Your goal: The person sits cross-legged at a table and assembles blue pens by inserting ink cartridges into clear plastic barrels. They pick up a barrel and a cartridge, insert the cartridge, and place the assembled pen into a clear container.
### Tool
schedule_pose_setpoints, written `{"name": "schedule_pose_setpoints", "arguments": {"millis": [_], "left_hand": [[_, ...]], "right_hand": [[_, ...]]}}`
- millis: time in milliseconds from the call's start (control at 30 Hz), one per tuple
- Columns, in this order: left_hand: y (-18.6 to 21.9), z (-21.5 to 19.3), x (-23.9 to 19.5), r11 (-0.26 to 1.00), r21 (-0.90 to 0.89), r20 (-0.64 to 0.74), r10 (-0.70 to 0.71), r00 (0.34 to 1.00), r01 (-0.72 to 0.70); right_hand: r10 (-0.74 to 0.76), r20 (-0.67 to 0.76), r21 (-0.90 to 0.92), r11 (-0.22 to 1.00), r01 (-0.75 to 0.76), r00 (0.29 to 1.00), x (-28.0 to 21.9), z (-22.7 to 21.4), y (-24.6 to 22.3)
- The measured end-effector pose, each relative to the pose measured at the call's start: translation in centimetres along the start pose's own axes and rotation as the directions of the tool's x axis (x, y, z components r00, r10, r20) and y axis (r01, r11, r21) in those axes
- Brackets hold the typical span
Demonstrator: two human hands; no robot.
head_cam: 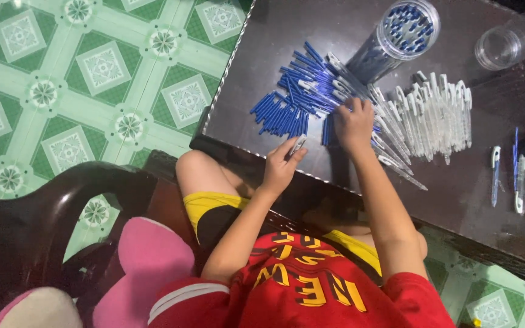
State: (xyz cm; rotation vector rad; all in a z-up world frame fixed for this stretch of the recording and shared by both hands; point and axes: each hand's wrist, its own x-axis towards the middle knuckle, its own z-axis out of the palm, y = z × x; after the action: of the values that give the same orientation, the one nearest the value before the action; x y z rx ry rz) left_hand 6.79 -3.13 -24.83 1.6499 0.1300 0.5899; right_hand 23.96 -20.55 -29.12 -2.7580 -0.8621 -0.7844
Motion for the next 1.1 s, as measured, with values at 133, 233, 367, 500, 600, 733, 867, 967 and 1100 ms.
{"name": "schedule_pose_setpoints", "arguments": {"millis": [133, 233, 367, 500, 600, 733, 867, 967, 1100], "left_hand": [[1.1, -0.2, 0.8, 1.0, 0.005, 0.023, 0.0, 1.0, -0.001], [0.3, 0.1, 0.3, 0.999, 0.029, 0.017, 0.025, 1.0, -0.026], [-0.3, 0.9, -0.1, 0.993, 0.088, 0.047, 0.072, 0.996, -0.076], [-1.0, 1.5, -0.4, 0.987, 0.118, 0.055, 0.103, 0.993, -0.109], [-0.4, 1.3, 0.0, 0.976, 0.106, 0.069, 0.184, 0.98, -0.191], [0.0, 1.0, 0.2, 0.972, 0.1, 0.09, 0.205, 0.975, -0.214], [0.7, 0.9, 0.3, 0.972, 0.09, 0.106, 0.209, 0.972, -0.219], [0.7, 0.8, 0.4, 0.969, 0.091, 0.115, 0.221, 0.968, -0.232], [1.1, 0.7, 0.4, 0.966, 0.111, 0.159, 0.214, 0.964, -0.233]], "right_hand": [[-0.049, -0.008, 0.108, 0.993, 0.05, 0.999, 1.4, -0.4, 1.0], [0.008, -0.03, 0.277, 0.961, 0.0, 1.0, 2.1, -1.8, 1.9], [0.148, -0.211, 0.406, 0.912, -0.051, 0.966, 2.7, -5.6, 1.6], [0.407, -0.137, 0.901, 0.43, -0.057, 0.903, 4.0, -13.9, -3.6], [0.436, -0.074, 0.951, 0.301, -0.068, 0.897, 3.3, -15.5, -4.6], [0.455, -0.036, 0.971, 0.227, -0.077, 0.89, 2.7, -15.8, -4.4], [0.458, -0.015, 0.974, 0.207, -0.09, 0.889, 2.8, -16.2, -4.7], [0.458, 0.005, 0.973, 0.203, -0.11, 0.889, 2.7, -16.3, -4.9], [0.384, 0.056, 0.952, 0.257, -0.165, 0.922, 2.3, -15.8, -5.2]]}}
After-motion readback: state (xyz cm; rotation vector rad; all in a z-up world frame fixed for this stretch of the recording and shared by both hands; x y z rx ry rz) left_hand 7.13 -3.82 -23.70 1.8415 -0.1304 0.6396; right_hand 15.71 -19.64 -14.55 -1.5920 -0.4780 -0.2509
